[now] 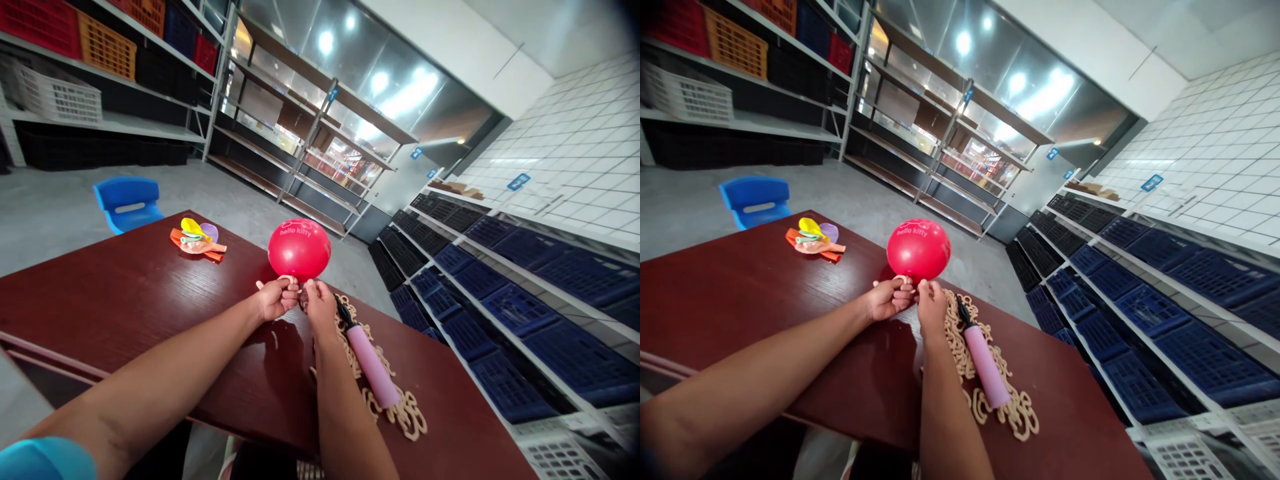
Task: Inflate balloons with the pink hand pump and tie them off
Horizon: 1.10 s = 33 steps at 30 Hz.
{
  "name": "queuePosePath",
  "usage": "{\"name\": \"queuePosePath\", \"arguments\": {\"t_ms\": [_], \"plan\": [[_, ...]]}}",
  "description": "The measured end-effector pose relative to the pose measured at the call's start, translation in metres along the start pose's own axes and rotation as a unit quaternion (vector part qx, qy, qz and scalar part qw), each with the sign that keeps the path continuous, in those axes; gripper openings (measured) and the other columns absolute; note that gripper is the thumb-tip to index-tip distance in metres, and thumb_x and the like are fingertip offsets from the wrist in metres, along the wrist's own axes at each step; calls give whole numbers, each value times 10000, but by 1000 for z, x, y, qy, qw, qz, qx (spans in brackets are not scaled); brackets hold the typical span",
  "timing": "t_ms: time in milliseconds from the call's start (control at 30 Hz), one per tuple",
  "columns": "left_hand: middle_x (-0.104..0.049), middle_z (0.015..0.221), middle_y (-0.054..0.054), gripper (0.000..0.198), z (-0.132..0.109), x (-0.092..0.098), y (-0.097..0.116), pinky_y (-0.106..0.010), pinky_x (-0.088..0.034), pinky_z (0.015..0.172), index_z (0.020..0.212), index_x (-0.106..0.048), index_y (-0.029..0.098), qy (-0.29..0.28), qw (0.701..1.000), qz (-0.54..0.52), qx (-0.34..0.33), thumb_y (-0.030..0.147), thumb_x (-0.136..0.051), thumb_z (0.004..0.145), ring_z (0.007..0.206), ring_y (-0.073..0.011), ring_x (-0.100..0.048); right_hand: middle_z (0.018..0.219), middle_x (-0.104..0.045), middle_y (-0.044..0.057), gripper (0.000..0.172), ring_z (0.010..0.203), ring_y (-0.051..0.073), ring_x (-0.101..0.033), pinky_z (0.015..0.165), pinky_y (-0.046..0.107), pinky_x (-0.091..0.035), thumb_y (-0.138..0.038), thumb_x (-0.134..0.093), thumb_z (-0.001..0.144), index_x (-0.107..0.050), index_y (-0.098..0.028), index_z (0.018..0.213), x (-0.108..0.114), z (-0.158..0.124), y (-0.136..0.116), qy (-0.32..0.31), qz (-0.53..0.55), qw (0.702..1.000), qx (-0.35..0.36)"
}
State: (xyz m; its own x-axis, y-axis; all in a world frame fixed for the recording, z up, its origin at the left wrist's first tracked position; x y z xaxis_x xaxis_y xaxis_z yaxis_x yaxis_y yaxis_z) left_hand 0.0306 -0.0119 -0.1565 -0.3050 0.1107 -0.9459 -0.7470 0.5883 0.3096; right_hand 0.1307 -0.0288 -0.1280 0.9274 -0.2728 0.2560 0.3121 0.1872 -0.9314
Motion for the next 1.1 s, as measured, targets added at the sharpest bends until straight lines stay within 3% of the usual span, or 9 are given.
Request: {"name": "queuePosePath", "arguments": {"t_ms": [167, 300, 367, 467, 633, 733, 833, 933, 1100], "plan": [[-298, 571, 48, 141, -8, -12, -4, -112, -141, 341, 696, -404, 126, -27, 998, -40, 26, 74, -396, 826, 365, -1, -251, 647, -610, -8, 197, 513, 119, -534, 387, 210, -396, -402, -547, 710, -559, -207, 738, -19, -4, 37, -53, 162, 975, -143], [-305, 576, 46, 123, -13, -20, -11, -114, -151, 342, 714, -402, 127, -57, 995, -61, 61, 81, -406, 828, 369, -1, -273, 802, -650, 12, 206, 715, 141, -604, 570, 235, -494, -362, -560, 715, -588, -198, 837, -32, -6, 40, -81, 307, 935, -159], [-300, 570, 49, 113, -15, -22, -14, -118, -157, 337, 723, -401, 128, -71, 992, -67, 80, 90, -413, 828, 365, -4, -275, 870, -650, 30, 260, 799, 150, -609, 621, 242, -504, -404, -513, 753, -601, -189, 868, -38, -8, 39, -130, 347, 911, -180], [-281, 560, 54, 120, -16, -23, -18, -120, -166, 331, 720, -391, 135, -87, 989, -68, 98, 97, -419, 830, 362, -9, -275, 937, -643, 55, 370, 896, 169, -596, 650, 259, -511, -481, -414, 802, -614, -186, 901, -44, -12, 34, -212, 369, 884, -195], [-256, 557, 58, 124, -20, -25, -21, -117, -155, 315, 721, -400, 141, -87, 988, -61, 110, 144, -433, 841, 355, -14, -256, 999, -628, 46, 372, 981, 172, -566, 715, 270, -506, -488, -410, 790, -614, -207, 924, -49, -18, 24, -262, 366, 874, -182], [-261, 559, 56, 108, -22, -26, -18, -119, -160, 310, 730, -416, 137, -95, 988, -54, 111, 143, -449, 832, 353, -13, -254, 957, -631, 48, 414, 923, 177, -581, 695, 287, -509, -561, -419, 761, -610, -220, 897, -48, -18, 25, -229, 327, 902, -164], [-301, 569, 48, 106, -20, -24, -10, -119, -169, 312, 728, -423, 130, -90, 990, -48, 98, 131, -444, 832, 354, -6, -257, 854, -635, 25, 355, 796, 150, -589, 646, 257, -494, -545, -476, 747, -602, -222, 823, -35, -9, 28, -126, 273, 949, -96], [-311, 559, 51, 151, -15, -18, -3, -115, -160, 316, 699, -410, 128, -43, 996, -7, 84, 140, -426, 849, 349, 2, -246, 654, -601, -19, 285, 591, 115, -541, 539, 223, -450, -490, -548, 716, -591, -211, 748, -16, 1, 32, -30, 153, 987, -37], [-320, 532, 58, 171, -6, -6, 4, -122, -115, 328, 692, -431, 134, 35, 986, 161, -9, 213, -473, 838, 340, -1, -220, 545, -561, -26, 317, 488, 101, -474, 451, 207, -378, -488, -508, 732, -607, -186, 736, 3, 7, 27, 26, -11, 999, 25]]}}
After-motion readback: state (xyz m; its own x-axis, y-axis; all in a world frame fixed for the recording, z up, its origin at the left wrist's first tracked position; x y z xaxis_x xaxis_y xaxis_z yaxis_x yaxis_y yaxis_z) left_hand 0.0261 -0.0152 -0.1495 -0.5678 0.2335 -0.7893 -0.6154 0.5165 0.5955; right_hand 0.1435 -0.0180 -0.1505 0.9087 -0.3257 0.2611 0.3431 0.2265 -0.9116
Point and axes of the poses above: each hand's wrist, its own z-axis towards the middle knuckle, its own x-axis out of the back of the hand, y = z × x, the point moved 5 cm from there along z, towards the middle knuckle
